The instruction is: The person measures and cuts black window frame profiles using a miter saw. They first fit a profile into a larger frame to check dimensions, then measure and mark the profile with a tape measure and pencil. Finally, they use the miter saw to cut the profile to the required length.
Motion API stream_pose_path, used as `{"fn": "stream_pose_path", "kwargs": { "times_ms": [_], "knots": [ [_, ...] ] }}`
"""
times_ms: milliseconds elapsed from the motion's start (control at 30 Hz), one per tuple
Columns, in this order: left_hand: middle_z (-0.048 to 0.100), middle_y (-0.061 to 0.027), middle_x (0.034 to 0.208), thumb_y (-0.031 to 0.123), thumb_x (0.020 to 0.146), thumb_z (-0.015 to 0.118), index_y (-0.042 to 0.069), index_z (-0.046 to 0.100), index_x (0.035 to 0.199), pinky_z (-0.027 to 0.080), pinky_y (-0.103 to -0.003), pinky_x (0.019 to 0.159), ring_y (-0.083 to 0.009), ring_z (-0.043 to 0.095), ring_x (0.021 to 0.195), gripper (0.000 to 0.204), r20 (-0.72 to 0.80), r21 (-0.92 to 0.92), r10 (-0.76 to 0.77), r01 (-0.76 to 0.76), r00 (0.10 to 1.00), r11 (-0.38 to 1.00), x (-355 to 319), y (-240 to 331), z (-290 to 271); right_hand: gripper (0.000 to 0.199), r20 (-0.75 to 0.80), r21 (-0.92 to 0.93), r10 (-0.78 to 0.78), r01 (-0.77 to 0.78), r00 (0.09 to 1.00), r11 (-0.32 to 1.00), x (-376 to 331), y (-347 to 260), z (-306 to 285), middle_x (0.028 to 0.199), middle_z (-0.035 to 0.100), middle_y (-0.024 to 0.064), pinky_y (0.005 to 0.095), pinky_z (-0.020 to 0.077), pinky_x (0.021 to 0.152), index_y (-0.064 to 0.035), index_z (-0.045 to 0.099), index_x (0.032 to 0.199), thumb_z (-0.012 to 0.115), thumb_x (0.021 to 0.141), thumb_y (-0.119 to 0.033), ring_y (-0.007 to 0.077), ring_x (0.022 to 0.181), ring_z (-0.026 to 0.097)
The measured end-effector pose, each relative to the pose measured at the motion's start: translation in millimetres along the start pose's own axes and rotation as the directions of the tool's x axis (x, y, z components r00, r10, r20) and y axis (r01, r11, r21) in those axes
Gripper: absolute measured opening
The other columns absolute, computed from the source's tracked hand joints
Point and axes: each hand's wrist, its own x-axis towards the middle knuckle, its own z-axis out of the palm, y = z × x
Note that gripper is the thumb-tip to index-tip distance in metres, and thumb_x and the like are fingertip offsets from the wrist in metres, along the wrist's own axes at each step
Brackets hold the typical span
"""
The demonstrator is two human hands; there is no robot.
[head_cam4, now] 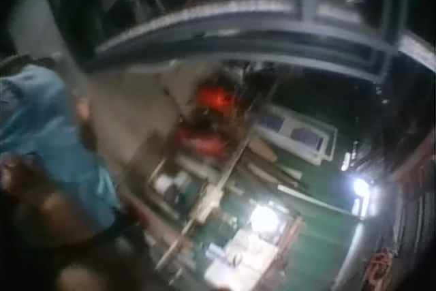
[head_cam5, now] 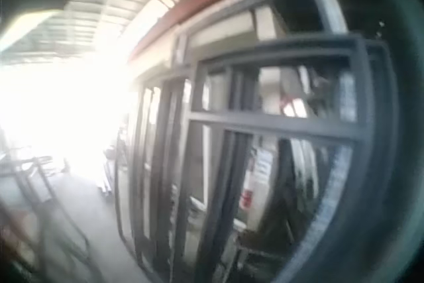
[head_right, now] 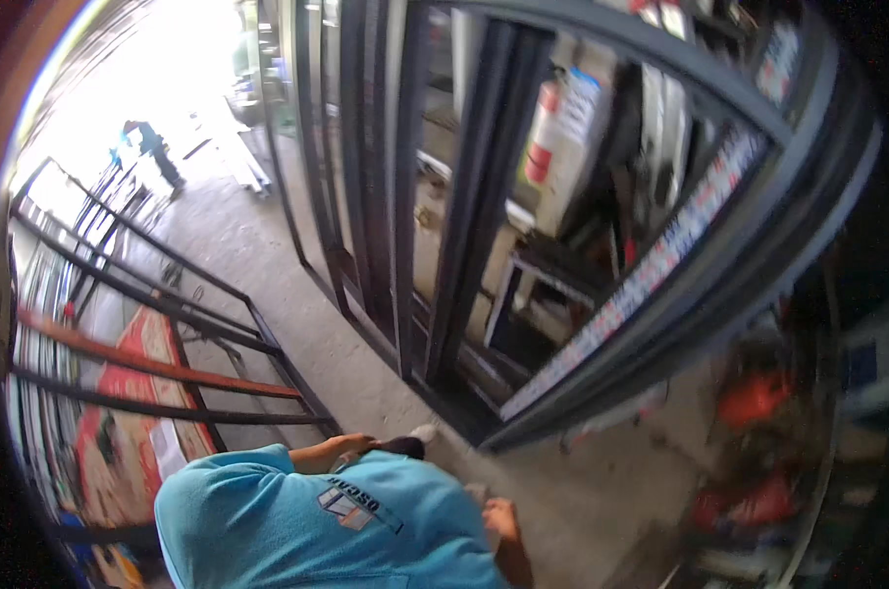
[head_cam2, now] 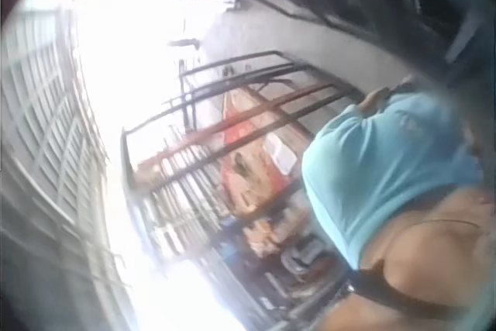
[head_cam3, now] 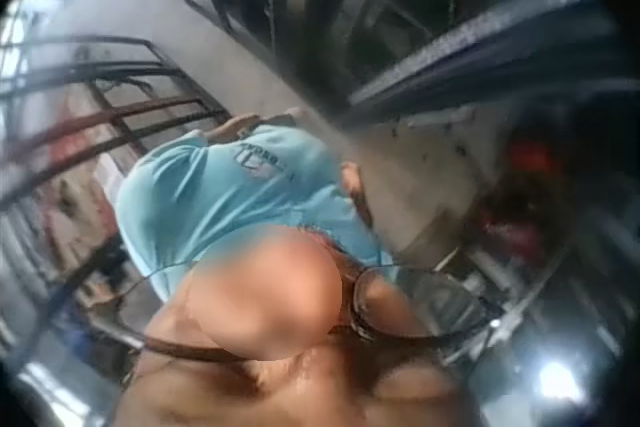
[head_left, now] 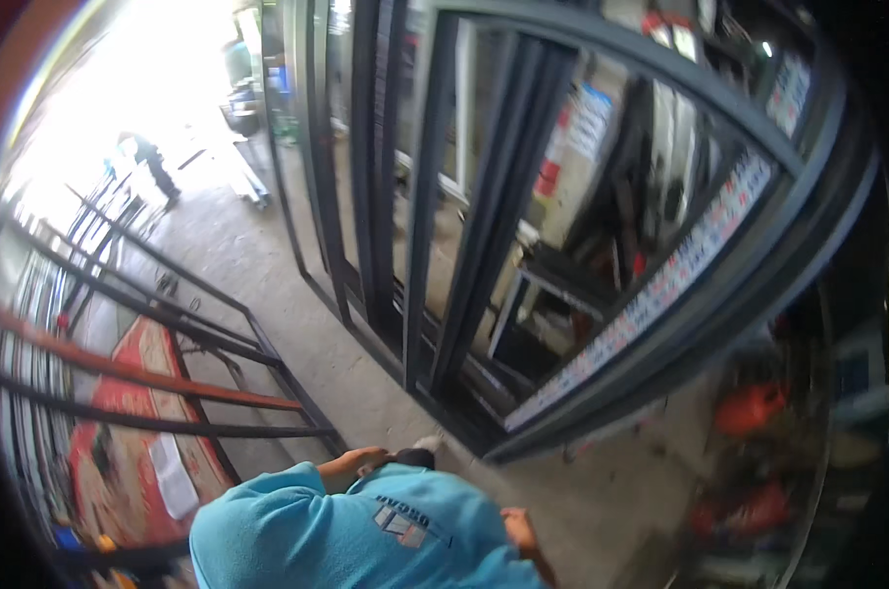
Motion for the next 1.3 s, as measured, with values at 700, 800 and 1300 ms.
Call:
{"fn": "stream_pose_path", "kwargs": {
  "times_ms": [700,800,1300],
  "knots": [
    [0.045,-0.0217,0.150,0.062,0.097,0.049,0.000,0.046,0.145,0.032,-0.045,0.114,-0.0333,0.042,0.139,0.078,0.881,-0.468,0.161,-0.773,-0.444,0.428,-362.4,401.9,6.3,0.041,-0.739,0.100,0.258,-0.278,0.622,0.955,-71.2,41.7,185.2,0.100,0.073,0.0218,0.0444,0.0544,0.085,-0.0036,0.070,0.115,0.070,0.081,-0.026,0.0366,0.094,0.070],
    [0.038,-0.0298,0.150,0.077,0.090,0.044,-0.001,0.046,0.145,0.027,-0.053,0.115,-0.0415,0.035,0.141,0.095,0.525,-0.551,-0.065,-0.397,-0.849,0.734,-465.7,406.7,23.0,0.040,-0.644,0.021,0.400,-0.508,0.652,0.861,-83.0,103.9,221.2,0.098,0.073,0.0203,0.0466,0.0535,0.083,-0.0029,0.071,0.110,0.071,0.080,-0.028,0.0369,0.094,0.069],
    [0.057,-0.0229,0.104,0.049,0.087,0.053,-0.012,0.066,0.107,0.042,-0.049,0.081,-0.0332,0.055,0.095,0.065,0.152,-0.413,0.301,0.217,-0.941,0.885,-572.3,327.5,256.1,0.016,-0.499,0.859,0.671,0.211,0.548,0.467,-106.5,192.8,307.6,0.068,0.061,0.0007,0.0327,0.0408,0.042,-0.0111,0.068,0.100,0.066,0.085,-0.016,0.0155,0.055,0.056]
  ]
}}
